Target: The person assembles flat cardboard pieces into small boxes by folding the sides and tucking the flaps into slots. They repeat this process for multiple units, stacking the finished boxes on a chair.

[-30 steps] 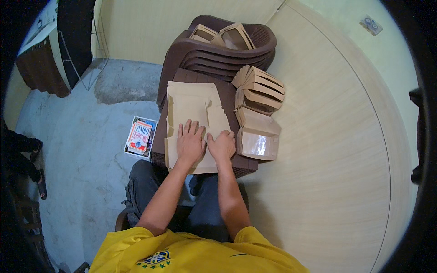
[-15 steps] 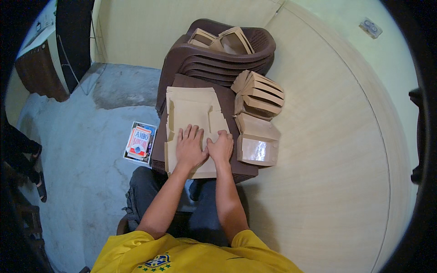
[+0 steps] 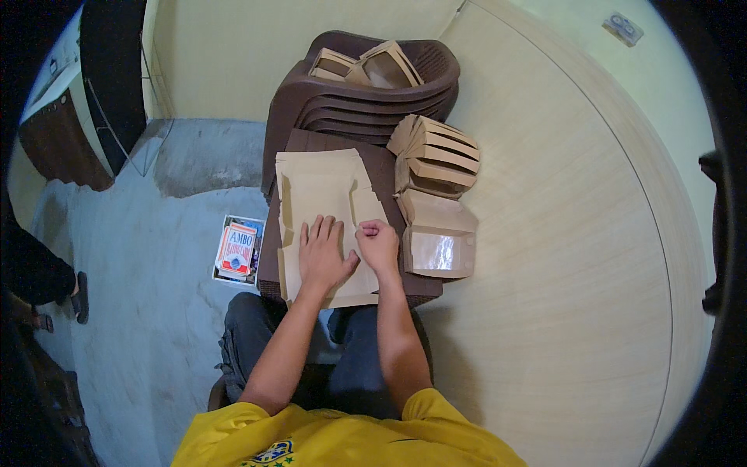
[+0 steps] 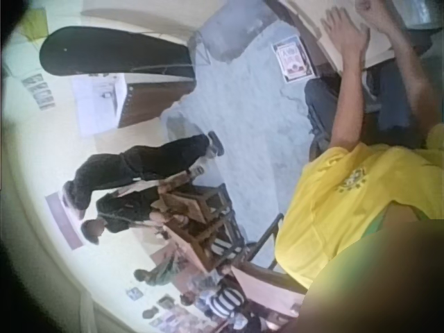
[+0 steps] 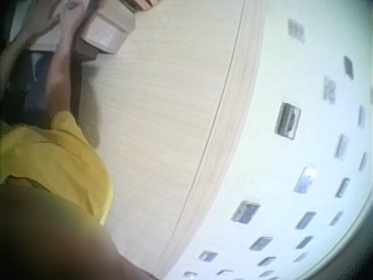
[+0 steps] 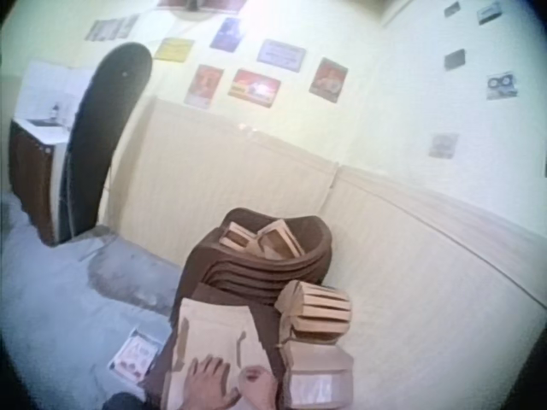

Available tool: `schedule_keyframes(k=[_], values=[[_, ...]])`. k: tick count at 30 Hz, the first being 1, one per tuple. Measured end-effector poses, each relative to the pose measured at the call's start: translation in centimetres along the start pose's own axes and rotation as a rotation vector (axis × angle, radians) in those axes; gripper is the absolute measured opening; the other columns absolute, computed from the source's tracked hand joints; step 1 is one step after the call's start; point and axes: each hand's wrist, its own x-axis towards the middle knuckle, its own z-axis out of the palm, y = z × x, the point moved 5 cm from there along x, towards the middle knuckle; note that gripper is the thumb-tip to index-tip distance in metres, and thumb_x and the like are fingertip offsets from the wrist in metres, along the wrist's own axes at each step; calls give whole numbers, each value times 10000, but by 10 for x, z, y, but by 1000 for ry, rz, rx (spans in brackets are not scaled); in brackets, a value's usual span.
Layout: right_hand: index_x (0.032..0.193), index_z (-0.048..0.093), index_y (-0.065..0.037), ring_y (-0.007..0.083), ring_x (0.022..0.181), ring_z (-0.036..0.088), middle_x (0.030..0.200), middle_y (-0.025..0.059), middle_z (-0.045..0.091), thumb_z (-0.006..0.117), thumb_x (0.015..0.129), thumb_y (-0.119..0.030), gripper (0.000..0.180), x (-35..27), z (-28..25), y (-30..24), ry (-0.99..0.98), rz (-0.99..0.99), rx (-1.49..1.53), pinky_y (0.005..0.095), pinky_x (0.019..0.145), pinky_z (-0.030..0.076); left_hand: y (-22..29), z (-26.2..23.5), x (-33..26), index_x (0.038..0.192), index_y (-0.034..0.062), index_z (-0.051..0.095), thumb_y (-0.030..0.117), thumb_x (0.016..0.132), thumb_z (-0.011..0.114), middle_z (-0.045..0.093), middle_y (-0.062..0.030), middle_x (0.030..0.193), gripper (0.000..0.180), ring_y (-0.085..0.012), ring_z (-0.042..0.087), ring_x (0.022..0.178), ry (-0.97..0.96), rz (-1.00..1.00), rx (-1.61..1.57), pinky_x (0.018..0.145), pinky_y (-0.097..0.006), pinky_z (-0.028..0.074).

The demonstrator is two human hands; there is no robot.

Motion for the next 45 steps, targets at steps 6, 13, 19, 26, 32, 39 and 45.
schedule_keyframes(k=[6, 13, 19, 26, 32, 39, 45], values=[[1245, 741, 20, 402, 1117, 683, 1228, 225, 731, 710, 921, -185, 384, -54, 11, -17, 130, -466, -136, 481, 1025, 533, -5, 5, -1, 1553, 97, 541, 378, 944, 676, 502, -150, 1622, 684, -333, 347, 1595, 41, 46, -17, 1339, -567, 152], [1628, 330, 46, 419, 1410, 550, 1503, 200, 636, 606, 1077, -342, 728, -94, -3, -25, -52, -373, -245, 503, 1176, 433, -4, 6, -4, 1390, 186, 695, 254, 1024, 619, 548, -142, 1590, 380, -376, 413, 1553, 44, 132, 15, 1316, -592, 203], [1692, 104, 77, 366, 1666, 170, 1766, 160, 315, 417, 1095, -646, 989, -107, 3, -20, -122, -236, -629, 642, 1316, 121, -6, 7, -4, 1328, 182, 747, 378, 1047, 628, 550, -117, 1596, 362, -361, 406, 1561, 51, 172, 60, 1309, -580, 236], [1699, 208, 33, 364, 1671, 161, 1783, 205, 245, 351, 1062, -751, 1021, -76, 11, -30, -195, -155, -556, 645, 1326, 28, -9, 11, -2, 1362, 200, 735, 388, 1055, 608, 547, -103, 1607, 382, -349, 398, 1566, 32, 178, 97, 1314, -570, 238], [1697, 203, 47, 353, 1669, 180, 1782, 216, 238, 341, 1048, -781, 1061, -116, -1, -20, -258, -95, -549, 636, 1328, 35, -8, 11, -4, 1369, 197, 733, 389, 1065, 590, 540, -112, 1613, 387, -359, 388, 1573, 30, 185, 97, 1316, -575, 226], [1650, 280, 82, 403, 1636, 245, 1707, 270, 351, 404, 1054, -728, 1013, -73, 10, -31, -91, -209, -489, 623, 1322, 103, -11, 13, -4, 1442, 216, 687, 416, 1057, 573, 490, -126, 1656, 448, -363, 333, 1603, -50, 199, 148, 1327, -583, 192], [1291, 670, 21, 415, 1342, 588, 1342, 244, 656, 694, 987, -446, 558, -94, -40, -28, 83, -99, -510, 558, 1060, 517, -12, 6, 1, 1526, 235, 606, 375, 961, 636, 412, -115, 1718, 583, -359, 295, 1625, -188, 142, 94, 1341, -587, 149]])
